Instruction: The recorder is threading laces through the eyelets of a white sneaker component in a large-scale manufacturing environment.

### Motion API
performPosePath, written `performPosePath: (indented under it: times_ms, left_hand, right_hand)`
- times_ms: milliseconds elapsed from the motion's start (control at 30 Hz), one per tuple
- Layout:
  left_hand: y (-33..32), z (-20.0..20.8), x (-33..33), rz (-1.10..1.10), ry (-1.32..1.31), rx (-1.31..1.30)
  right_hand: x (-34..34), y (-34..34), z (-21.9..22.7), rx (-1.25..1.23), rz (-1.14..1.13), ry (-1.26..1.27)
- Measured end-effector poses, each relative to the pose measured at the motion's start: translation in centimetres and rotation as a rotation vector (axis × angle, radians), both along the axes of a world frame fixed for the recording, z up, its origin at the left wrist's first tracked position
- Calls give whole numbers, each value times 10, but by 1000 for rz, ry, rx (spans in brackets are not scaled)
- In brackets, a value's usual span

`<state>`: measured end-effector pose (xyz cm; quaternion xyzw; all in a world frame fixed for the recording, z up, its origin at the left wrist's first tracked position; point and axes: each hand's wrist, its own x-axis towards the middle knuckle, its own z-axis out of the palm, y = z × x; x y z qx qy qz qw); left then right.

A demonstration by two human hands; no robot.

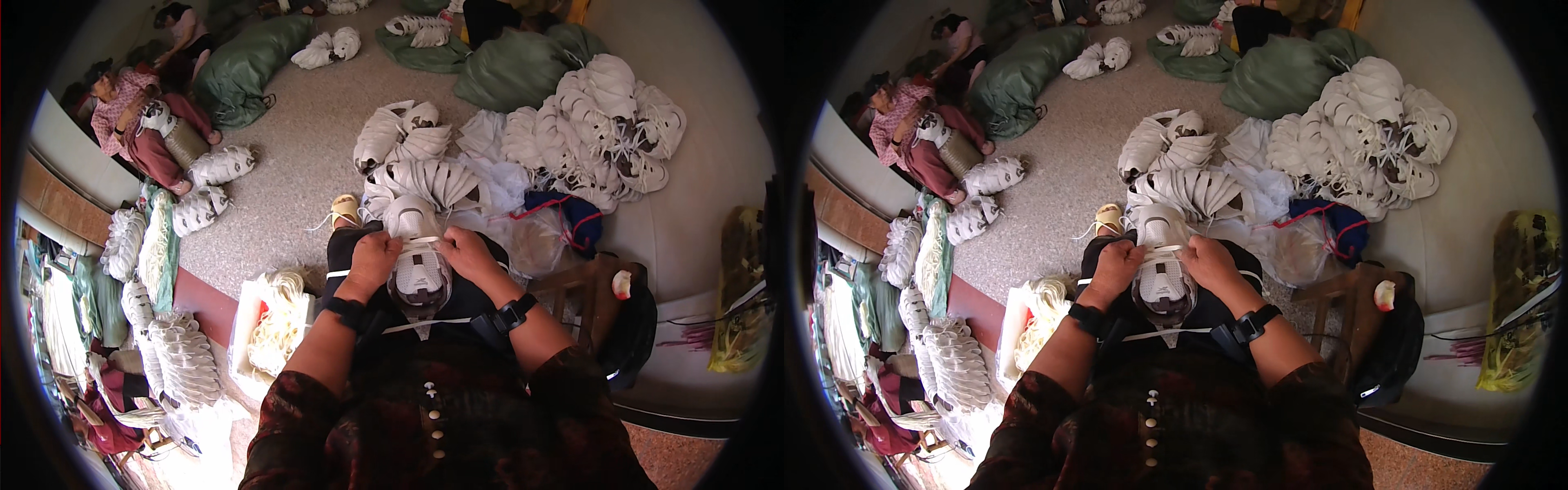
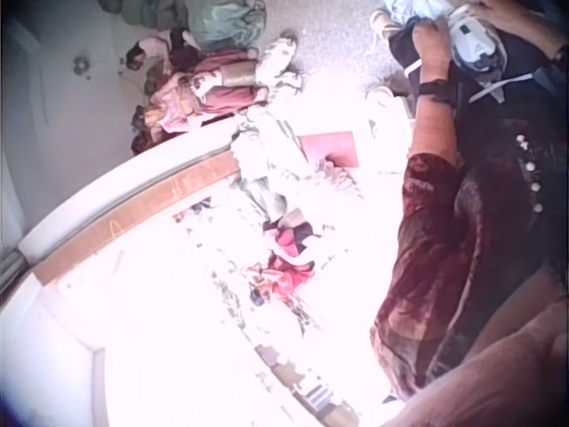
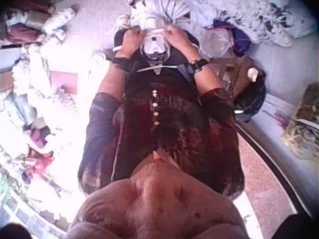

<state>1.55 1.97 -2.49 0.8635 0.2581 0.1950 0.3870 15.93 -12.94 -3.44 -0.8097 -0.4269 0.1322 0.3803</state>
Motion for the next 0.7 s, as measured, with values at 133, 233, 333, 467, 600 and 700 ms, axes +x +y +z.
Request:
performPosePath:
  times_ms: [133, 233, 333, 467, 600, 700]
  left_hand:
    - [3, -17, -1, 61, 1, 293]
    - [-7, -5, -1, 98, 182, 149]
    - [-12, 18, -10, 103, 254, 200]
    - [33, -20, -51, 302, -12, -136]
    - [21, -11, -52, 247, 1, -24]
    - [11, 2, -53, 178, 79, 131]
  right_hand:
    - [3, -11, 16, -178, -1, 68]
    - [7, -16, 2, -27, -66, 353]
    - [15, -28, 8, 106, -124, 682]
    - [49, -69, 38, 388, -356, 976]
    - [64, -97, 7, 153, -399, 608]
    - [54, -88, 2, -84, -224, 34]
